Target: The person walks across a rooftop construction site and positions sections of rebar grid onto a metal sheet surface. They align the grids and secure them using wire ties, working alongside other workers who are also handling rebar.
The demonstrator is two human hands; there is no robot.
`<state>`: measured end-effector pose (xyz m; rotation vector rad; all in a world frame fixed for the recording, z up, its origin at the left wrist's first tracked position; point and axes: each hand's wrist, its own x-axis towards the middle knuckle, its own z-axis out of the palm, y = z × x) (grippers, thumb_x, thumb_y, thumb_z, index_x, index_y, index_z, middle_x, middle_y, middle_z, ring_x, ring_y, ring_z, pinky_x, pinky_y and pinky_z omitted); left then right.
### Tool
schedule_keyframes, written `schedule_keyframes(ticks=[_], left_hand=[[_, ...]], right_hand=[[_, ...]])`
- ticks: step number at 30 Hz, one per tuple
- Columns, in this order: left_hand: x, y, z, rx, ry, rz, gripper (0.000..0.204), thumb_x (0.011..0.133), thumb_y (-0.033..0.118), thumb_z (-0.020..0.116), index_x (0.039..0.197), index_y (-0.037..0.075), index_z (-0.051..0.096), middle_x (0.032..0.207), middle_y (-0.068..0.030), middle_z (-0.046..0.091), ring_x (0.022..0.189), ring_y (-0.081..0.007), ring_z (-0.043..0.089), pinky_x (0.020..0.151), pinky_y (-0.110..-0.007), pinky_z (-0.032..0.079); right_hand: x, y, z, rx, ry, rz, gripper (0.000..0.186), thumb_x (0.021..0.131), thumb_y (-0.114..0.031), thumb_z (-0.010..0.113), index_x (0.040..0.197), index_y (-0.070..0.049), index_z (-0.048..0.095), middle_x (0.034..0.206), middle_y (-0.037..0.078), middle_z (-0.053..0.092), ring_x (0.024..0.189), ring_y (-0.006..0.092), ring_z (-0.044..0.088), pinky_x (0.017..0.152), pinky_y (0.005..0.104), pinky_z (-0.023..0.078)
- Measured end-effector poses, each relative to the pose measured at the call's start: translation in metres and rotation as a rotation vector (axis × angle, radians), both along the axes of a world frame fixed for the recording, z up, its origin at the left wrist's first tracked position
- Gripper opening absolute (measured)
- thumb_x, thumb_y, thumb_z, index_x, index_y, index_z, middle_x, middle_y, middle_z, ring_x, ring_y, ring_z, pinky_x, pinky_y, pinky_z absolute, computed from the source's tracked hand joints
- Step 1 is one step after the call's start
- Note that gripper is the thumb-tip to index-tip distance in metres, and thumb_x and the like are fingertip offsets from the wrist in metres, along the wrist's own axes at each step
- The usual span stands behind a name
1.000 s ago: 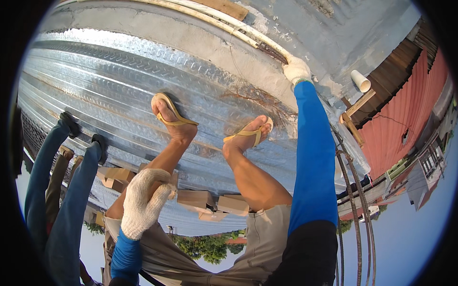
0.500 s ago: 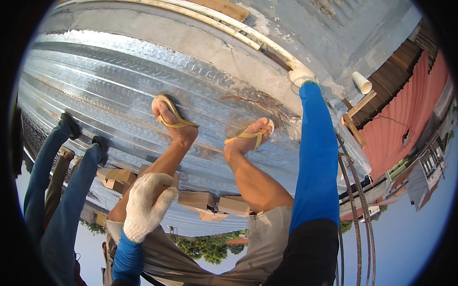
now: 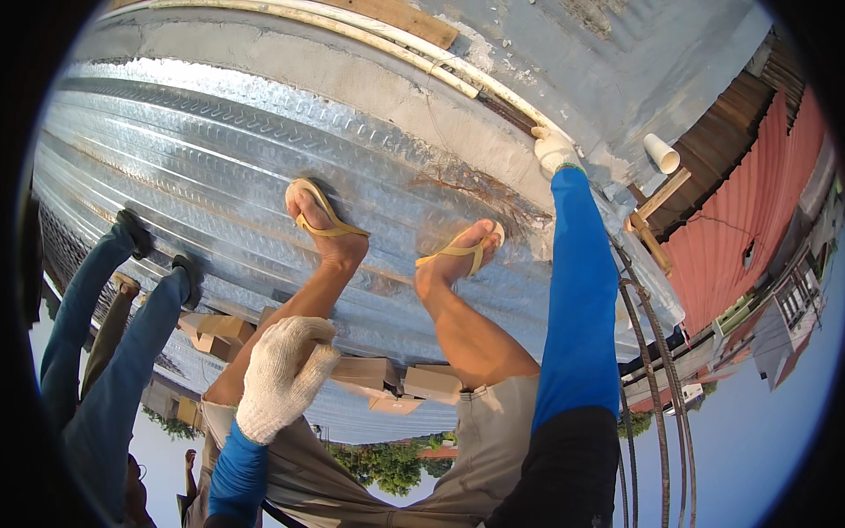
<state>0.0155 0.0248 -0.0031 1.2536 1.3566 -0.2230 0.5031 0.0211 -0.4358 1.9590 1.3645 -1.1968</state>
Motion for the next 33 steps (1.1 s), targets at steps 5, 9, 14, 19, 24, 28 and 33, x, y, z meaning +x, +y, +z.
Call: schedule_keyframes(ticks=[5,9,14,19,24,28,33], left_hand=[[-0.003,0.004,0.000,0.013,-0.003,-0.032,0.022,0.090,0.015,0.073,0.108,0.003,0.069,0.097,-0.0137,0.070,0.092,-0.0336,0.068,0.088,-0.043,0.052],[-0.009,0.005,-0.002,0.013,-0.014,-0.016,0.023,0.089,0.016,0.074,0.108,0.003,0.069,0.097,-0.0139,0.071,0.094,-0.0338,0.068,0.088,-0.044,0.052],[-0.011,0.015,0.000,0.030,-0.022,-0.078,0.025,0.088,0.018,0.075,0.108,0.004,0.069,0.099,-0.0138,0.071,0.095,-0.0343,0.069,0.089,-0.045,0.052],[-0.028,0.031,-0.003,0.035,0.016,-0.126,0.034,0.089,0.030,0.078,0.111,0.005,0.069,0.102,-0.0151,0.071,0.097,-0.0367,0.068,0.088,-0.047,0.050],[-0.026,0.054,-0.002,0.101,0.024,-0.136,0.035,0.089,0.028,0.079,0.112,0.004,0.069,0.103,-0.0146,0.070,0.096,-0.0358,0.067,0.088,-0.048,0.050],[-0.026,0.051,-0.003,-0.001,-0.009,-0.125,0.038,0.090,0.030,0.078,0.114,0.004,0.068,0.102,-0.0154,0.071,0.097,-0.0361,0.068,0.088,-0.047,0.050],[-0.027,0.051,-0.008,-0.023,-0.031,-0.110,0.034,0.088,0.031,0.078,0.108,0.005,0.072,0.097,-0.0116,0.070,0.089,-0.0326,0.067,0.085,-0.044,0.050]], right_hand=[[0.007,-0.002,-0.004,0.085,0.004,0.006,0.045,0.096,-0.021,0.048,0.136,-0.020,0.069,0.137,0.011,0.068,0.128,0.0309,0.063,0.112,0.0386,0.047],[-0.005,0.001,0.014,0.130,-0.050,-0.003,0.042,0.096,-0.024,0.050,0.131,-0.018,0.071,0.128,0.012,0.072,0.123,0.0314,0.066,0.109,0.0400,0.050],[-0.035,0.047,0.046,0.424,-0.304,-0.111,0.044,0.095,-0.028,0.055,0.134,-0.016,0.069,0.125,0.014,0.074,0.125,0.0321,0.065,0.109,0.0412,0.050],[0.005,0.123,-0.034,0.234,-0.198,-0.126,0.046,0.096,-0.027,0.052,0.138,-0.015,0.066,0.142,0.012,0.064,0.133,0.0323,0.060,0.110,0.0441,0.048],[-0.017,0.098,-0.020,0.335,-0.263,-0.075,0.041,0.098,-0.025,0.049,0.132,-0.011,0.067,0.134,0.021,0.067,0.127,0.0387,0.061,0.108,0.0467,0.049],[-0.026,0.063,-0.013,0.312,-0.216,-0.003,0.047,0.102,-0.041,0.046,0.126,-0.006,0.068,0.128,0.025,0.068,0.123,0.0411,0.062,0.108,0.0484,0.048],[-0.031,0.077,-0.013,0.300,-0.230,-0.119,0.059,0.101,-0.056,0.043,0.125,-0.008,0.069,0.127,0.025,0.068,0.122,0.0405,0.063,0.107,0.0485,0.047]])
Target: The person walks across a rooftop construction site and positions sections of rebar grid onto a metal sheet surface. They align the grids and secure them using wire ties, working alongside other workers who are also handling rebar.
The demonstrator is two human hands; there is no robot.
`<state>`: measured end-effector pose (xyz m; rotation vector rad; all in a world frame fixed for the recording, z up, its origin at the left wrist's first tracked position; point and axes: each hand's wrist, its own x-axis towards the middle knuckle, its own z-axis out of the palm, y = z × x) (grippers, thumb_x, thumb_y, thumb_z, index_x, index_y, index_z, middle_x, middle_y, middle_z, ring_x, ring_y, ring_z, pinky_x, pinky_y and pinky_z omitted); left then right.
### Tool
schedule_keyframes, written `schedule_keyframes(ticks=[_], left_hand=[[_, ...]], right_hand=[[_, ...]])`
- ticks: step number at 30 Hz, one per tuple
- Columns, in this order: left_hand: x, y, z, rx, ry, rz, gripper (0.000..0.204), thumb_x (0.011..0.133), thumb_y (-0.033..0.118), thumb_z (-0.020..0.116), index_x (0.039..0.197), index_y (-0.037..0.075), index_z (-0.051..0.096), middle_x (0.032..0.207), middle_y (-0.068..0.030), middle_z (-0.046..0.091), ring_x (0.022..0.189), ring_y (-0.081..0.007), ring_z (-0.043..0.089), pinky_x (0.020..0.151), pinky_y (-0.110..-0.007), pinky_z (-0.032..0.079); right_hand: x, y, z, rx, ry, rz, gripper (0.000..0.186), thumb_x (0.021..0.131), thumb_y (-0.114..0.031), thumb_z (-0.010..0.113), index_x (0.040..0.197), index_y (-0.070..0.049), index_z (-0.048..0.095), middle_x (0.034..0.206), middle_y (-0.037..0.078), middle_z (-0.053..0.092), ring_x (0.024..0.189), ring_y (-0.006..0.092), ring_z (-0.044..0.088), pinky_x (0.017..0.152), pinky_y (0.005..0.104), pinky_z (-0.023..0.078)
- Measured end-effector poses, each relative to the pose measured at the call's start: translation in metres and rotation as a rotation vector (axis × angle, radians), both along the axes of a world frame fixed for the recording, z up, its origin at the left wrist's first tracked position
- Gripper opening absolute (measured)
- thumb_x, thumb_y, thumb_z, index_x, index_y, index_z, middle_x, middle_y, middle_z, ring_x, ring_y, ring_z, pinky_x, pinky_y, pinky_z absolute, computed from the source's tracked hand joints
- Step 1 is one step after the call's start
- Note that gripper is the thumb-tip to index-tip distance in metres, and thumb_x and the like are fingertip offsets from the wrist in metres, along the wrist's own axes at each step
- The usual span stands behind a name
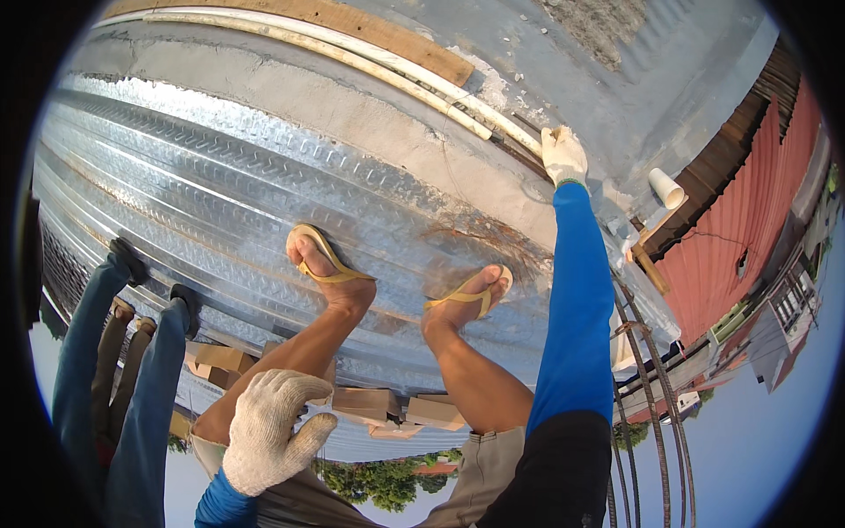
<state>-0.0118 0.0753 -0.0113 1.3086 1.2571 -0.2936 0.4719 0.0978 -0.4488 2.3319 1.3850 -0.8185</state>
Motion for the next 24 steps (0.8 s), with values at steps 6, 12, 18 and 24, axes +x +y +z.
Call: schedule_keyframes(ticks=[6,12,18,24], left_hand=[[-0.008,0.008,-0.001,-0.043,0.029,0.034,0.034,0.092,0.032,0.076,0.114,0.006,0.069,0.102,-0.0142,0.072,0.098,-0.0358,0.069,0.089,-0.046,0.050],[-0.012,0.007,-0.003,-0.013,-0.005,0.022,0.036,0.092,0.032,0.076,0.115,0.006,0.069,0.103,-0.0149,0.072,0.098,-0.0357,0.069,0.089,-0.046,0.050],[-0.010,0.005,-0.004,-0.014,0.001,0.041,0.034,0.091,0.030,0.076,0.114,0.005,0.069,0.102,-0.0154,0.072,0.097,-0.0359,0.069,0.088,-0.046,0.050],[-0.003,-0.001,0.004,-0.007,0.006,0.054,0.033,0.091,0.029,0.075,0.111,0.004,0.070,0.102,-0.0145,0.072,0.097,-0.0358,0.069,0.087,-0.046,0.051]], right_hand=[[0.011,0.013,-0.009,-0.111,0.063,-0.003,0.073,0.101,-0.064,0.034,0.127,-0.006,0.070,0.130,0.028,0.066,0.125,0.0456,0.060,0.108,0.0505,0.045],[0.003,0.006,-0.011,-0.195,0.068,0.114,0.079,0.101,-0.065,0.028,0.122,-0.002,0.072,0.125,0.029,0.067,0.123,0.0484,0.060,0.105,0.0524,0.046],[-0.004,0.003,-0.022,-0.083,-0.007,0.082,0.073,0.102,-0.060,0.031,0.119,-0.002,0.072,0.124,0.029,0.068,0.122,0.0466,0.061,0.104,0.0524,0.047],[-0.004,0.009,-0.003,-0.114,0.011,0.045,0.067,0.103,-0.058,0.035,0.118,-0.006,0.073,0.120,0.027,0.070,0.117,0.0450,0.064,0.102,0.0526,0.048]])
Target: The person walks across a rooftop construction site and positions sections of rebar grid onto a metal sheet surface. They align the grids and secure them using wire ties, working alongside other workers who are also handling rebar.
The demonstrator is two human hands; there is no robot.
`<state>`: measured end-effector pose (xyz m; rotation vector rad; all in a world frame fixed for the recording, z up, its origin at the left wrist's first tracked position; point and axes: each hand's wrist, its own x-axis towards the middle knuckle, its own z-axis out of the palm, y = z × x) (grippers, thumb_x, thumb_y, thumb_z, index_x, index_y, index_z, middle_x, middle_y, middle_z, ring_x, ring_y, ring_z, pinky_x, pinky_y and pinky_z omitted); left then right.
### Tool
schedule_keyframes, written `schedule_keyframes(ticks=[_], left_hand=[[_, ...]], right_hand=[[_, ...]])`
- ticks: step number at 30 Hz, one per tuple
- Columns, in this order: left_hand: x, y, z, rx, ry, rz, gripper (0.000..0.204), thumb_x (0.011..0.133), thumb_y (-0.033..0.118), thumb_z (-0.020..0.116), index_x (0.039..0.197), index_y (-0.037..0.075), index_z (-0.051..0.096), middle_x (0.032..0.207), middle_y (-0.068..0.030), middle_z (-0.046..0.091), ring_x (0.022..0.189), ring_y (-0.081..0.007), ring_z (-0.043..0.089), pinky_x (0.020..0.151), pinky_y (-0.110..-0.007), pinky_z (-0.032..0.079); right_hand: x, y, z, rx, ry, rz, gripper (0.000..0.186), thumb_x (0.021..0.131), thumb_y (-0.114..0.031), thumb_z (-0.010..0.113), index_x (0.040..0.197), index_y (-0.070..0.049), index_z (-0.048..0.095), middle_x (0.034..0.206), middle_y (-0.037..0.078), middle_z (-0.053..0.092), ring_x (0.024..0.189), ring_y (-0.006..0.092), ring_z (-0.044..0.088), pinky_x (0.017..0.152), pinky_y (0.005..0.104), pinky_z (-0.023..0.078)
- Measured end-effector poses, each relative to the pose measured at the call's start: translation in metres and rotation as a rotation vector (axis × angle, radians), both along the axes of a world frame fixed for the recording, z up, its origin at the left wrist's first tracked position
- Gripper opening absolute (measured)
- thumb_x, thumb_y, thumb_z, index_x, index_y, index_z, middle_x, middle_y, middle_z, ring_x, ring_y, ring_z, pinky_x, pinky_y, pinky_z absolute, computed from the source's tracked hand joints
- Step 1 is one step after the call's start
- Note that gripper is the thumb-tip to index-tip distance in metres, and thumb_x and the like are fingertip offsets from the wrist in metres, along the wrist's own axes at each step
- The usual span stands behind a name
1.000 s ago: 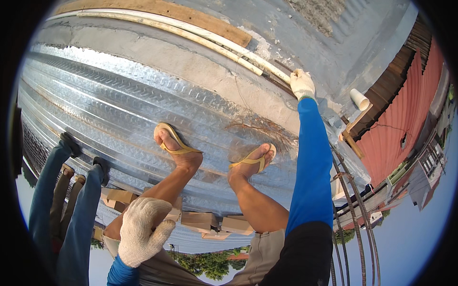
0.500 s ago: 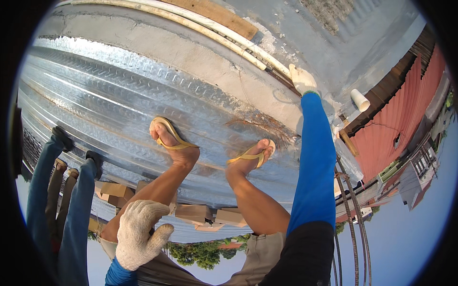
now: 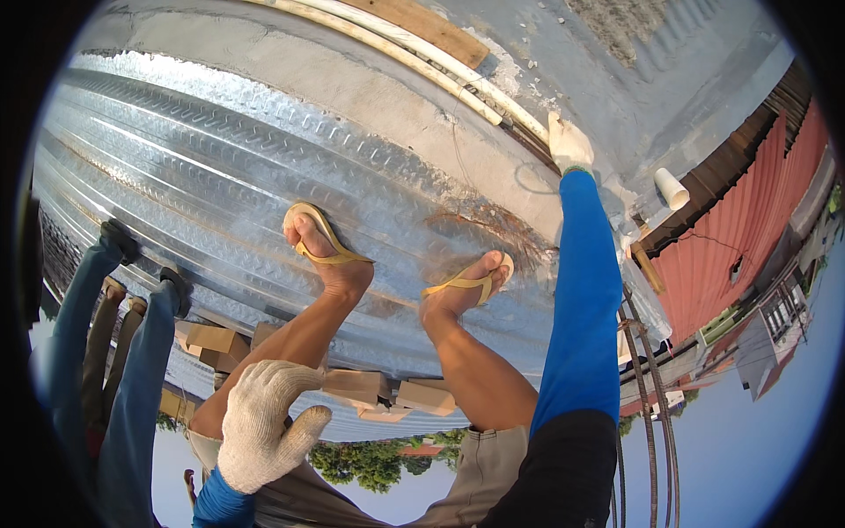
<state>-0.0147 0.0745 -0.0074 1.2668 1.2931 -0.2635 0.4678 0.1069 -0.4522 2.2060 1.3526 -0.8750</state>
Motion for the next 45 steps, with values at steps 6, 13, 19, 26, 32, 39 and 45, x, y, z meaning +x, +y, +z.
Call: schedule_keyframes(ticks=[6,13,19,26,32,39,45], left_hand=[[0.013,-0.032,0.008,0.042,-0.019,0.091,0.026,0.091,0.023,0.075,0.107,0.004,0.070,0.101,-0.0138,0.072,0.096,-0.0340,0.070,0.085,-0.044,0.053],[0.028,-0.097,0.022,0.028,0.166,0.387,0.027,0.099,0.032,0.066,0.104,0.006,0.069,0.091,-0.0157,0.073,0.089,-0.0369,0.071,0.080,-0.046,0.055],[-0.005,-0.114,0.132,-0.031,0.066,0.337,0.036,0.099,0.040,0.059,0.109,0.007,0.069,0.105,-0.0196,0.074,0.102,-0.0405,0.070,0.089,-0.049,0.054],[-0.111,-0.112,0.231,0.105,0.143,1.062,0.050,0.096,0.043,0.058,0.118,0.001,0.071,0.112,-0.0238,0.074,0.108,-0.0376,0.071,0.095,-0.045,0.053],[-0.134,-0.211,0.257,0.107,0.214,1.580,0.054,0.093,0.045,0.058,0.115,-0.002,0.072,0.113,-0.0242,0.074,0.110,-0.0377,0.070,0.097,-0.045,0.052],[-0.031,-0.388,0.306,-0.226,0.423,1.646,0.058,0.088,0.045,0.057,0.118,-0.002,0.073,0.121,-0.0294,0.071,0.119,-0.0418,0.066,0.105,-0.047,0.049],[0.069,-0.496,0.342,-0.532,0.450,1.854,0.054,0.087,0.043,0.060,0.117,0.000,0.075,0.125,-0.0261,0.070,0.120,-0.0393,0.067,0.104,-0.046,0.051]], right_hand=[[-0.049,-0.014,0.103,0.211,-0.052,-0.091,0.060,0.104,-0.056,0.041,0.115,-0.006,0.072,0.115,0.024,0.072,0.113,0.0449,0.066,0.099,0.0526,0.049],[-0.152,-0.064,0.289,0.064,0.248,-0.211,0.059,0.103,-0.057,0.047,0.116,-0.005,0.072,0.118,0.026,0.071,0.117,0.0470,0.063,0.100,0.0517,0.050],[-0.194,-0.054,0.446,-0.171,0.618,-0.261,0.059,0.101,-0.054,0.059,0.108,0.004,0.072,0.090,0.014,0.074,0.084,0.0197,0.070,0.075,0.0347,0.055],[-0.273,0.003,0.595,-0.079,0.778,-0.383,0.039,0.102,-0.047,0.062,0.102,-0.008,0.066,0.079,0.004,0.066,0.062,0.0106,0.061,0.051,0.0258,0.047],[-0.297,0.023,0.643,-0.255,0.744,-0.056,0.036,0.101,-0.043,0.063,0.097,-0.008,0.064,0.073,0.004,0.064,0.055,0.0117,0.057,0.048,0.0272,0.044],[-0.293,0.036,0.668,-0.408,0.513,0.238,0.033,0.100,-0.039,0.063,0.095,-0.007,0.059,0.069,0.007,0.061,0.053,0.0183,0.058,0.045,0.0340,0.042],[-0.323,0.037,0.723,-0.457,0.556,0.349,0.031,0.101,-0.037,0.062,0.093,-0.007,0.058,0.072,0.010,0.063,0.055,0.0208,0.060,0.048,0.0342,0.045]])
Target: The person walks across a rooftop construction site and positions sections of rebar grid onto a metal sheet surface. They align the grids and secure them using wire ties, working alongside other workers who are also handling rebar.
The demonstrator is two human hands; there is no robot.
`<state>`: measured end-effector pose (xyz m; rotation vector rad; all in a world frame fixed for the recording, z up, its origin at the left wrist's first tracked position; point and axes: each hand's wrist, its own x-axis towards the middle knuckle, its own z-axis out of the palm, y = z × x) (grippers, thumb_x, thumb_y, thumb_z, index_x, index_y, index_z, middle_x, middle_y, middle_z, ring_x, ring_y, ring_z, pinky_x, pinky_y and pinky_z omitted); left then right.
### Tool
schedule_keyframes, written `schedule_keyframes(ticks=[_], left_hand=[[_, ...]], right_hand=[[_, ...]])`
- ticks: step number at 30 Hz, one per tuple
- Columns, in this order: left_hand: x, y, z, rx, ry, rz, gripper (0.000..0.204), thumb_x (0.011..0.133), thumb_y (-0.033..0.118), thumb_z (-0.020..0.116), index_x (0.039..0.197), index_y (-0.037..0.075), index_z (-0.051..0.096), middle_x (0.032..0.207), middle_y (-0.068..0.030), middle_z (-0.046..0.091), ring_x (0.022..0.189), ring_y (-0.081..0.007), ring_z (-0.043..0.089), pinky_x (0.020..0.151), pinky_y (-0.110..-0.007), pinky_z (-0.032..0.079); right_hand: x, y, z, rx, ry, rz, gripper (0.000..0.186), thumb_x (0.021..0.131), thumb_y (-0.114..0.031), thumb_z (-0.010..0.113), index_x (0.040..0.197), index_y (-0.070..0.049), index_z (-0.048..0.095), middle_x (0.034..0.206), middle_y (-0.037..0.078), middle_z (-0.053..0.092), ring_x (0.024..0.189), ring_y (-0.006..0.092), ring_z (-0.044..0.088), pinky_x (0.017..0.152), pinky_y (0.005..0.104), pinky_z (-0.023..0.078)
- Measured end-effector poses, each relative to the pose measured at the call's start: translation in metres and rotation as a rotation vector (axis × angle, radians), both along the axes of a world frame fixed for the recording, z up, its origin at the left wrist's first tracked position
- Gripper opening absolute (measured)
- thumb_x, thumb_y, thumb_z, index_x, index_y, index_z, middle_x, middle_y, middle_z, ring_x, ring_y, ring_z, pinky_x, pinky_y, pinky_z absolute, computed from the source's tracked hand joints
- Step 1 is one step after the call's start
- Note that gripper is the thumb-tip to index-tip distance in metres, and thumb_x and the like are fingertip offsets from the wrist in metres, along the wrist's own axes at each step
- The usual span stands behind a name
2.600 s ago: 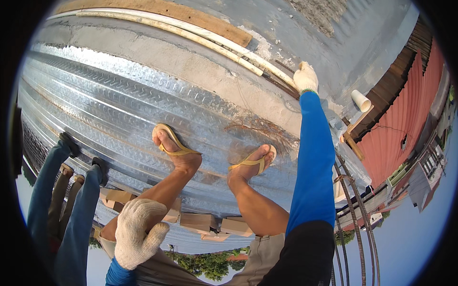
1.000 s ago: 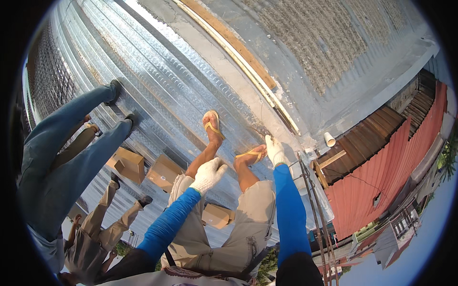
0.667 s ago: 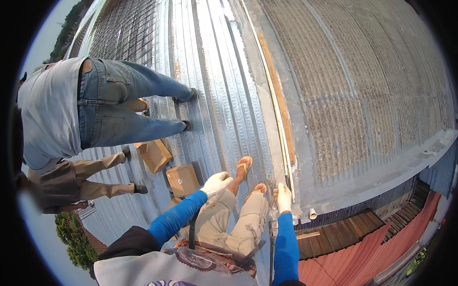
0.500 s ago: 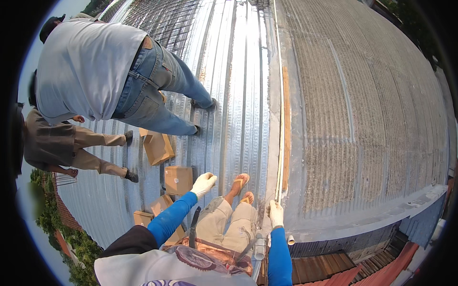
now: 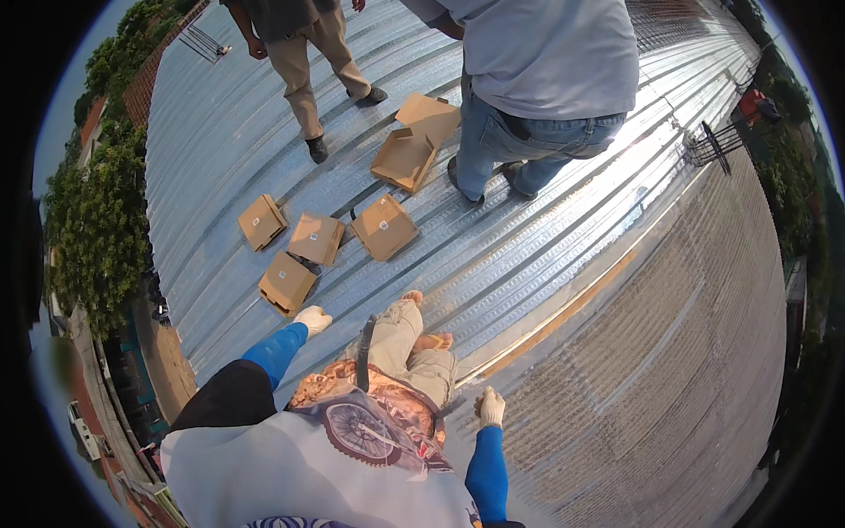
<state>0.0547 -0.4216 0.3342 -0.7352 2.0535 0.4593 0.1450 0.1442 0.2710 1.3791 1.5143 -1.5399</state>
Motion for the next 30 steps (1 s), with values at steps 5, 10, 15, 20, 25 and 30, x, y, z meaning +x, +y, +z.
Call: schedule_keyframes(ticks=[5,10,15,20,25,30], left_hand=[[0.028,-0.010,0.013,0.031,0.077,0.162,0.055,0.090,0.044,0.061,0.120,0.000,0.073,0.122,-0.0265,0.072,0.119,-0.0411,0.067,0.103,-0.048,0.050],[0.013,-0.006,0.030,0.271,0.214,0.303,0.054,0.092,0.046,0.059,0.117,0.001,0.073,0.116,-0.0239,0.074,0.112,-0.0378,0.069,0.097,-0.045,0.052],[0.042,-0.042,0.043,0.274,0.419,0.566,0.048,0.096,0.041,0.058,0.116,-0.001,0.071,0.110,-0.0222,0.075,0.105,-0.0372,0.070,0.092,-0.045,0.053],[0.134,-0.092,-0.013,0.024,0.500,0.922,0.045,0.098,0.040,0.060,0.111,-0.002,0.070,0.087,-0.0125,0.073,0.077,-0.0219,0.068,0.073,-0.038,0.053],[0.211,-0.080,-0.055,0.087,0.240,1.121,0.028,0.092,0.027,0.062,0.087,0.000,0.063,0.060,-0.0119,0.061,0.044,-0.0218,0.055,0.041,-0.039,0.037],[0.224,-0.067,-0.119,0.428,0.195,0.832,0.032,0.093,0.029,0.064,0.080,0.000,0.064,0.064,-0.0156,0.064,0.048,-0.0243,0.060,0.043,-0.040,0.043]], right_hand=[[-0.049,-0.013,0.025,-0.003,0.049,0.123,0.031,0.103,-0.038,0.061,0.097,-0.008,0.063,0.074,0.006,0.064,0.058,0.0163,0.059,0.050,0.0317,0.046],[-0.091,-0.042,0.033,0.032,-0.058,0.381,0.029,0.102,-0.040,0.062,0.098,-0.011,0.061,0.075,0.005,0.065,0.056,0.0162,0.060,0.047,0.0305,0.047],[-0.153,-0.095,0.040,0.086,-0.113,0.724,0.031,0.100,-0.041,0.064,0.103,-0.010,0.065,0.075,0.004,0.067,0.057,0.0145,0.060,0.048,0.0295,0.047],[-0.249,-0.198,0.052,0.030,0.061,0.919,0.033,0.100,-0.042,0.066,0.108,-0.009,0.066,0.082,0.003,0.068,0.064,0.0109,0.061,0.051,0.0260,0.044],[-0.328,-0.268,0.111,0.069,0.457,1.000,0.049,0.101,-0.044,0.063,0.123,0.000,0.067,0.093,0.004,0.072,0.081,0.0124,0.064,0.071,0.0301,0.052],[-0.317,-0.227,0.120,0.024,0.592,0.910,0.054,0.102,-0.045,0.061,0.127,0.003,0.066,0.102,0.009,0.073,0.091,0.0170,0.067,0.083,0.0327,0.054]])
